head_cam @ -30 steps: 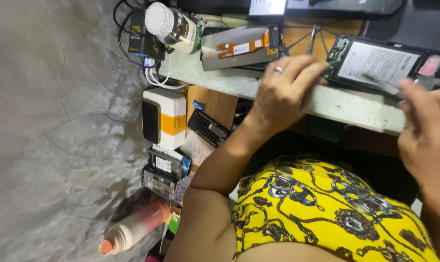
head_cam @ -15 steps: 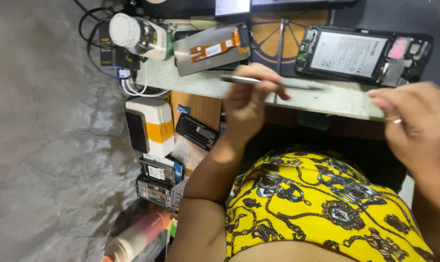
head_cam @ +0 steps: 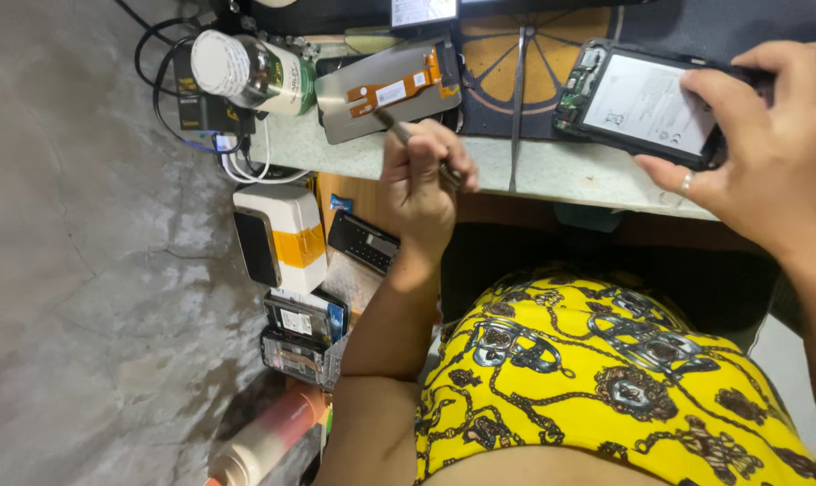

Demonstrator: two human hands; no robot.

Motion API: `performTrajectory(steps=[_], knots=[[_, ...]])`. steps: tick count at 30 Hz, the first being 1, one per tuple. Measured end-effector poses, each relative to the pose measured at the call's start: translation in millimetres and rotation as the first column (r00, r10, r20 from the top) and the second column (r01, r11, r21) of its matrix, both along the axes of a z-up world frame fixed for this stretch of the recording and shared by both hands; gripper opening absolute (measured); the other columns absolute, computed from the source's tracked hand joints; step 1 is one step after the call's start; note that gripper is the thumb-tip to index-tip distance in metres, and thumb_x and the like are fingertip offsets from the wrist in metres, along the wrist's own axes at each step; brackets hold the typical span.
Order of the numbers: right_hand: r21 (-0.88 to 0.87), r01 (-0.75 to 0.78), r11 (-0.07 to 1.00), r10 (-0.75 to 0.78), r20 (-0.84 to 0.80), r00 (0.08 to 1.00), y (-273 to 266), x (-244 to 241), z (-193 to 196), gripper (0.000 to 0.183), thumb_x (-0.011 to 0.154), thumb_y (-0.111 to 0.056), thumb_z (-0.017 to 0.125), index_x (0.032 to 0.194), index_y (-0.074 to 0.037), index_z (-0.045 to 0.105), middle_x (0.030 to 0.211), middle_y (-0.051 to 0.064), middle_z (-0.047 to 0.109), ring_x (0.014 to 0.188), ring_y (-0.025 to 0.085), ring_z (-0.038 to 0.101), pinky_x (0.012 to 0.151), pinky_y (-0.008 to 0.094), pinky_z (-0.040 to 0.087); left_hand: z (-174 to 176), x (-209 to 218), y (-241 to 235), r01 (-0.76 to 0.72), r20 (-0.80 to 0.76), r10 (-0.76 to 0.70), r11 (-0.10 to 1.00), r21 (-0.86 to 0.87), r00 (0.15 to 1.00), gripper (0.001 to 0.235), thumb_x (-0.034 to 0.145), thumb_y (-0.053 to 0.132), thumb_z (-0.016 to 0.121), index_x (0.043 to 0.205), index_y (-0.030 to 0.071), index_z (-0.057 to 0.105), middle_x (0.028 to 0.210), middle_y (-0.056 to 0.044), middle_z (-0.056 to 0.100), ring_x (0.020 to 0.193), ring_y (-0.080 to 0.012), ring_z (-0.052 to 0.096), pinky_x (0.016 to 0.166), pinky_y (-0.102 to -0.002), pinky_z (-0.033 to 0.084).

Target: The person uses a metal spudger and tweezers to pry and separate the back cover of a disassembled smartphone. They carefully work along the edges to release clips and lift the casing, exposing the internal battery and circuitry.

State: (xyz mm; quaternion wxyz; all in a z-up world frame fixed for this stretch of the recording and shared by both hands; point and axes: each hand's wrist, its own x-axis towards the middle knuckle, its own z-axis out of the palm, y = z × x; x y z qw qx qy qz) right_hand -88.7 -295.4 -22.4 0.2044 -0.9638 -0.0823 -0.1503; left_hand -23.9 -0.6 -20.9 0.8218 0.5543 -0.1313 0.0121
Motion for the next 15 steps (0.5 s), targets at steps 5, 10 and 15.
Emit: performTrajectory(steps=[5,10,15], knots=[[0.632,0.013,0.775,0.103,-0.147,0.984,-8.5,-25.9,1.5,0.072,0.089,-0.023,0.081,0.148,-0.008,0.044,0.14,0.015,0.05,0.125,0.028,0.06,0.109,0.04,0.051,-8.3,12.1,6.5,-0.09,0.028,0.091,0.995,-0.033,0.995,0.028,0.114,0.032,0.053,0.102,0.007,0.047,0.077,-0.006,0.047,0.051,-0.0116,0.04,0.048,-0.027,0.034],[0.464,0.085,0.882,0.009,-0.196,0.98,-20.2,-30.8,-3.7,0.072,0.092,-0.005,0.083,0.151,-0.002,0.041,0.138,0.019,0.05,0.124,0.031,0.061,0.108,0.035,0.051,-11.0,13.3,-6.3,-0.029,-0.004,0.03,0.999,0.023,1.0,0.031,0.113,0.036,0.054,0.101,0.008,0.048,0.075,-0.005,0.047,0.051,-0.0103,0.041,0.045,-0.024,0.033],[0.414,-0.051,0.909,0.086,-0.066,0.994,6.7,-23.8,5.7,0.073,0.087,-0.004,0.084,0.147,-0.001,0.043,0.137,0.022,0.049,0.123,0.033,0.061,0.105,0.037,0.052,22.3,-8.5,-18.1,0.051,-0.073,-0.041,0.988,0.145,0.996,0.04,0.114,0.038,0.055,0.096,0.002,0.055,0.074,-0.006,0.055,0.051,-0.005,0.039,0.046,-0.02,0.03]])
